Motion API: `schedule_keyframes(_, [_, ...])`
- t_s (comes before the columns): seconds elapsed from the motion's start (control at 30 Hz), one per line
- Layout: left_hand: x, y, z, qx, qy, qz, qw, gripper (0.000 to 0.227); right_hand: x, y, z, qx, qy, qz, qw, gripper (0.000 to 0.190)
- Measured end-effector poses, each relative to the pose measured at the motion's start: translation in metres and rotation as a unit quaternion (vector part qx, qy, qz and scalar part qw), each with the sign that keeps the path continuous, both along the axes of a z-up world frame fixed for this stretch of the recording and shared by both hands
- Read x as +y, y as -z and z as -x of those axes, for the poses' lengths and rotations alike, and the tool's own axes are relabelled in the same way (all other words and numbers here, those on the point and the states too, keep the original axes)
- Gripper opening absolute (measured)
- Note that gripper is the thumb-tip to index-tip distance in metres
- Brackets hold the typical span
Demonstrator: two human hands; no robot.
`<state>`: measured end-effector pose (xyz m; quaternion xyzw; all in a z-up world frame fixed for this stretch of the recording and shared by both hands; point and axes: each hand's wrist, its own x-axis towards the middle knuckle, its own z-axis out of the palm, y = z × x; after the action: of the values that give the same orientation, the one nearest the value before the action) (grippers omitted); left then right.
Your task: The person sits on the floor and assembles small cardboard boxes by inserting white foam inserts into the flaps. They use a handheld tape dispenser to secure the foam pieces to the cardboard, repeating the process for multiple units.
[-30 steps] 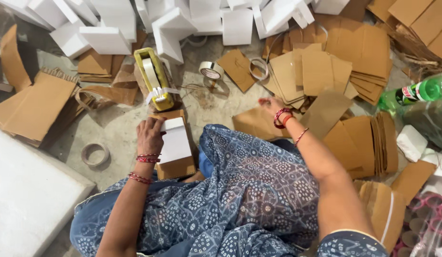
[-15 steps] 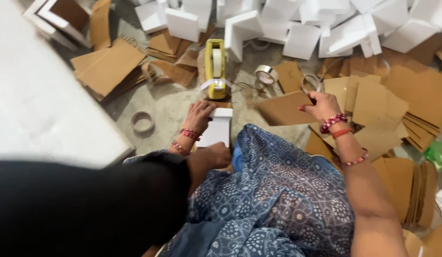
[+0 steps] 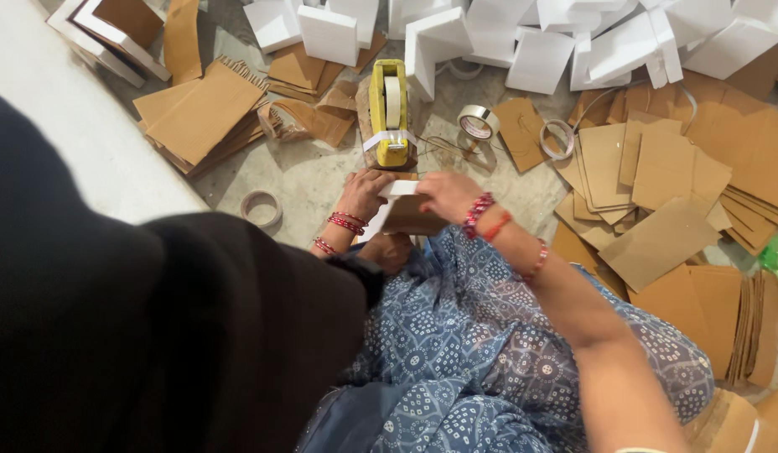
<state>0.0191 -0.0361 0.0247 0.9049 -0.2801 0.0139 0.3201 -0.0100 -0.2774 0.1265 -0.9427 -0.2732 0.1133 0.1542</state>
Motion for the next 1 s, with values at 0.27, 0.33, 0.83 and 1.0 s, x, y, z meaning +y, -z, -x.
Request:
schedule_keyframes(0.27, [0.005,0.026,-0.017,-0.011,0.064,0.029,0.997,0.038,0.042,0.000,-0.022,-0.024,0.045,-0.022,0.998,0.031])
schedule_keyframes(0.33, [0.005,0.027,-0.020,0.013,0.068,0.011,0.998,0.038,0.047,-0.010,-0.021,-0.030,0.054,0.010,0.998,0.035])
schedule_keyframes(0.83, [0.020,0.068,-0.049,0.069,0.187,0.095,0.975,0.042,0.065,0.018,-0.008,-0.150,0.009,-0.068,0.986,0.029])
schedule_keyframes(1.0, [0.017,0.068,-0.051,0.161,0.175,0.088,0.967,0.053,0.066,0.016,-0.010,-0.016,0.042,0.010,0.999,0.030])
